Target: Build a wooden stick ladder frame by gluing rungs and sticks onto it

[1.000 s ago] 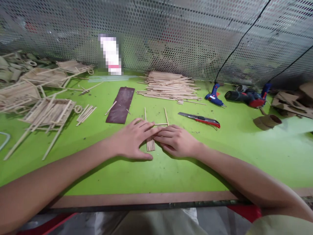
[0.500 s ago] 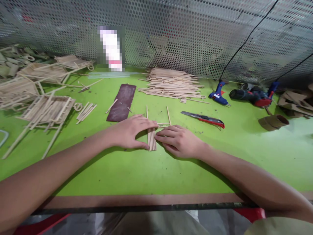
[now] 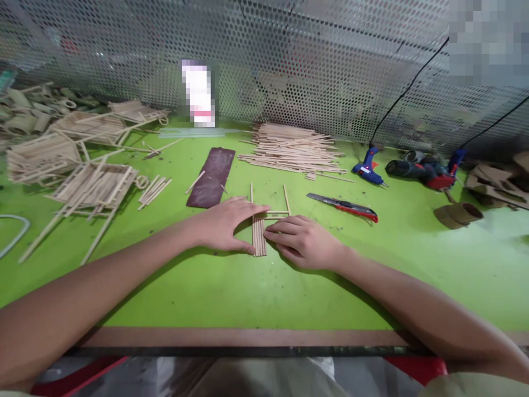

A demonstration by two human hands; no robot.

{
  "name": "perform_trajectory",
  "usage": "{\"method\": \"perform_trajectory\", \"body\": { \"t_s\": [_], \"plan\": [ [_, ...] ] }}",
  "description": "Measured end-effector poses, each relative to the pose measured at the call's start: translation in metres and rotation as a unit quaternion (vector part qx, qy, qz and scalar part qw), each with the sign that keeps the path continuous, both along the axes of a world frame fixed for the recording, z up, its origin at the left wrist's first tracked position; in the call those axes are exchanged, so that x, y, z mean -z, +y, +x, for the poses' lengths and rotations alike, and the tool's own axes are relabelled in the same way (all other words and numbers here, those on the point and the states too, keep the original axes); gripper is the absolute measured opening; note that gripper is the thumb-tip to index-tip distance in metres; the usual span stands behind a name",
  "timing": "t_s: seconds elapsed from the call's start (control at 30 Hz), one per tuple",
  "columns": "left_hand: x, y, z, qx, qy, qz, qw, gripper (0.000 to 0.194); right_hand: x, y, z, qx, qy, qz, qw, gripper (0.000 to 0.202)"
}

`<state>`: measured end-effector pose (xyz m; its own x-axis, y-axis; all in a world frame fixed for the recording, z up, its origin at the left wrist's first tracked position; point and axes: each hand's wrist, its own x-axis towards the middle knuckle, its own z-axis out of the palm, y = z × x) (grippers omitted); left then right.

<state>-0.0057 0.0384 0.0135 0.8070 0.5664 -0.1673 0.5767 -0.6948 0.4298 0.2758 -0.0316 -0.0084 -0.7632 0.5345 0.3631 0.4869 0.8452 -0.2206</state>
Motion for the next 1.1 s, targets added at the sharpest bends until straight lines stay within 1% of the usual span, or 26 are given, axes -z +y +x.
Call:
{"method": "perform_trajectory", "body": {
  "t_s": [0.23,0.37,0.43,0.53,0.6,0.73,0.8,0.87,0.93,1.03,1.1],
  "plan": [
    [-0.002,-0.001,0.001,-0.007,0.013,0.001,1.0,0.11,0.003,0.0,-0.001,0.001,0.005,0.008,1.0,0.034],
    [-0.002,-0.002,0.001,-0.011,0.019,0.007,1.0,0.111,0.003,0.0,-0.001,-0.003,0.012,0.022,1.0,0.031],
    [-0.001,0.0,0.0,-0.004,0.017,0.004,1.0,0.108,0.002,0.0,-0.001,-0.001,0.028,0.047,0.999,0.027],
    [0.003,0.003,-0.002,0.014,-0.004,0.014,1.0,0.099,-0.001,0.0,0.0,0.015,0.061,0.095,0.993,0.023],
    [0.006,0.006,-0.004,0.022,-0.014,0.03,0.999,0.092,-0.001,0.0,0.0,0.021,0.069,0.105,0.992,0.023],
    [0.012,0.008,-0.005,0.037,-0.02,0.064,0.997,0.085,-0.001,0.0,-0.001,-0.031,0.042,0.079,0.995,0.033],
    [0.013,0.008,-0.005,0.046,-0.025,0.075,0.996,0.082,0.0,0.001,-0.001,-0.042,0.035,0.077,0.995,0.034],
    [0.013,0.008,-0.006,0.05,-0.03,0.08,0.995,0.079,0.001,0.001,0.0,-0.023,0.045,0.084,0.995,0.031],
    [0.012,0.008,-0.006,0.053,-0.03,0.078,0.995,0.078,0.0,0.002,0.001,0.022,0.056,0.086,0.994,0.028],
    [0.01,0.007,-0.007,0.059,-0.027,0.079,0.995,0.077,-0.001,0.001,0.0,0.096,0.022,0.057,0.993,0.029],
    [0.01,0.007,-0.007,0.06,-0.025,0.085,0.994,0.076,-0.003,-0.001,-0.002,0.111,-0.009,0.03,0.993,0.03]
  ]
}}
